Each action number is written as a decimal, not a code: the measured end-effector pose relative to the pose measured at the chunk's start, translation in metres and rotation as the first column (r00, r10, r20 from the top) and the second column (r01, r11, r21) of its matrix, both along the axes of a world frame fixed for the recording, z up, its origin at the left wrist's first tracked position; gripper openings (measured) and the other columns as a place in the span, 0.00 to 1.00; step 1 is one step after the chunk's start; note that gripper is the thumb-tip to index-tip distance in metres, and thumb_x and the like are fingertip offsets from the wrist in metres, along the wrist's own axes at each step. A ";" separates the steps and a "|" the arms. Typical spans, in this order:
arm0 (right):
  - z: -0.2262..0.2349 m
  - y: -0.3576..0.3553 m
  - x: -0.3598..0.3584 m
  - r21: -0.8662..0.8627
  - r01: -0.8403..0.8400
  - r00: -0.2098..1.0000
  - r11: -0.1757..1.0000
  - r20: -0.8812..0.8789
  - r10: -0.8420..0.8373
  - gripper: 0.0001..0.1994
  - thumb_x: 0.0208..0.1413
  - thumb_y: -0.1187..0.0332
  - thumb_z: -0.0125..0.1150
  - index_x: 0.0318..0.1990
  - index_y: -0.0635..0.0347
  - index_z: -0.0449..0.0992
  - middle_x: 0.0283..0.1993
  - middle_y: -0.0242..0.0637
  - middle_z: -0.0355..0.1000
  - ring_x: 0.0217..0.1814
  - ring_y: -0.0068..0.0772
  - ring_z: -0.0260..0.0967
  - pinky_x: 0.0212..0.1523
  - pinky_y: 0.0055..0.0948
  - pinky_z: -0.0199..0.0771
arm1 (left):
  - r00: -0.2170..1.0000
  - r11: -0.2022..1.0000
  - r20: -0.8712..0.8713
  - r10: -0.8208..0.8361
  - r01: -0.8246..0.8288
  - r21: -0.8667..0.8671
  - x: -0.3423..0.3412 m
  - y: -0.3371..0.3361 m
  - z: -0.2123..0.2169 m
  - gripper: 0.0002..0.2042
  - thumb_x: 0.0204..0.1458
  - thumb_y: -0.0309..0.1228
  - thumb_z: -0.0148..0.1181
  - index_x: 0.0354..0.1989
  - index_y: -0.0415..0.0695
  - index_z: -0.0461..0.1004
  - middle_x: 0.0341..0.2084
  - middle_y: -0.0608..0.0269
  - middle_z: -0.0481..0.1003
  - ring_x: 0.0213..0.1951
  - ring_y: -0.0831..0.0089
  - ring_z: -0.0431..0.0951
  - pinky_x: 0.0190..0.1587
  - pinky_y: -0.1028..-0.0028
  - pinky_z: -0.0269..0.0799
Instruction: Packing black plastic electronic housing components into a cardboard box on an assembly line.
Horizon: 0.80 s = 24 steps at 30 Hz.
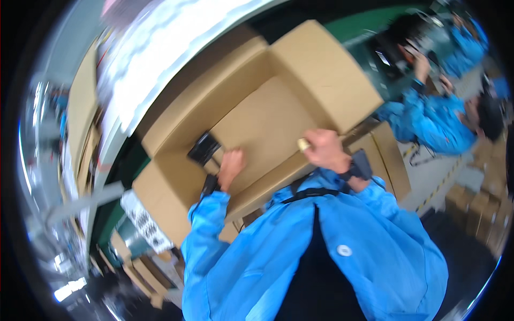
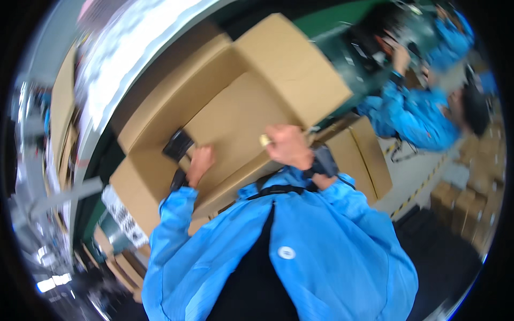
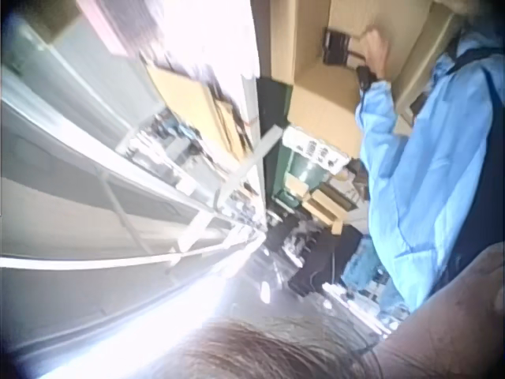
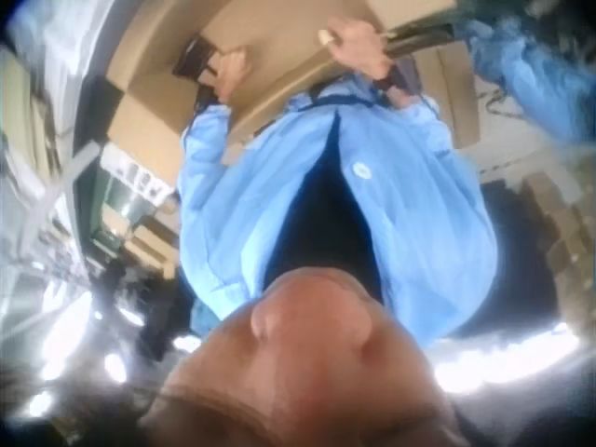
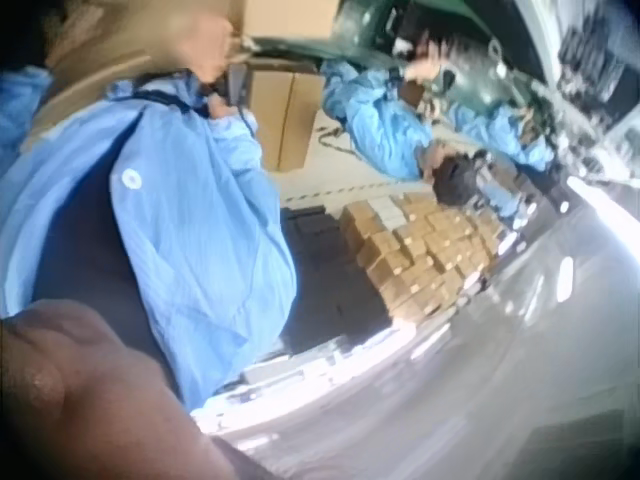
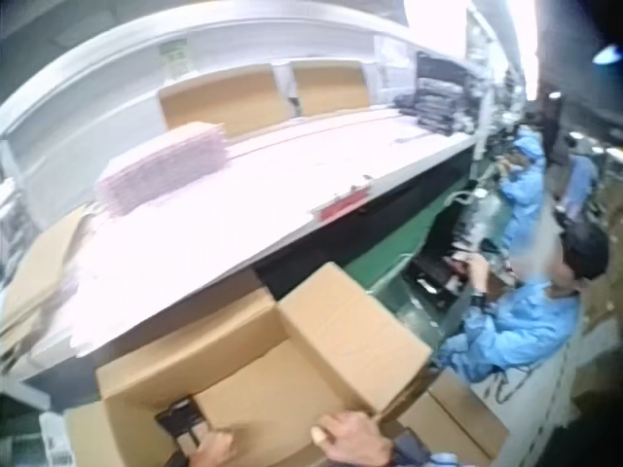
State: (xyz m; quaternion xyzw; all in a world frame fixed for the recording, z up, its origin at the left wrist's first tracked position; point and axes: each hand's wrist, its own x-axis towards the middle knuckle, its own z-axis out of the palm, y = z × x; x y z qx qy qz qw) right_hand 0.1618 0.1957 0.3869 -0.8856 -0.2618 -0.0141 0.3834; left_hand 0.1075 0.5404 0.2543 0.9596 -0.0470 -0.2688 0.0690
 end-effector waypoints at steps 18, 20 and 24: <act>-0.192 -0.177 0.183 -0.389 0.404 0.863 0.828 -0.138 -0.486 0.18 0.42 0.63 0.61 0.35 0.71 0.79 0.41 0.57 0.78 0.47 0.58 0.75 0.54 0.48 0.75 | 0.941 0.781 -0.222 0.254 -0.335 -0.527 0.008 -0.085 0.089 0.10 0.59 0.30 0.59 0.40 0.34 0.79 0.30 0.51 0.81 0.35 0.61 0.82 0.41 0.67 0.75; -0.204 -0.160 0.185 -0.392 0.460 0.861 0.797 -0.022 -0.508 0.16 0.45 0.62 0.62 0.36 0.67 0.78 0.40 0.52 0.78 0.47 0.55 0.74 0.52 0.48 0.75 | 0.942 0.761 -0.192 0.275 -0.335 -0.555 0.012 -0.137 0.110 0.10 0.61 0.30 0.58 0.41 0.34 0.79 0.31 0.52 0.81 0.36 0.65 0.82 0.41 0.68 0.75; -0.250 -0.151 0.176 -0.393 0.458 0.860 0.797 -0.031 -0.509 0.12 0.51 0.63 0.61 0.37 0.64 0.74 0.38 0.51 0.77 0.45 0.54 0.74 0.46 0.50 0.73 | 0.951 0.682 -0.194 0.239 -0.307 -0.664 0.023 -0.197 0.135 0.12 0.61 0.33 0.60 0.45 0.35 0.79 0.36 0.47 0.81 0.40 0.59 0.82 0.46 0.67 0.75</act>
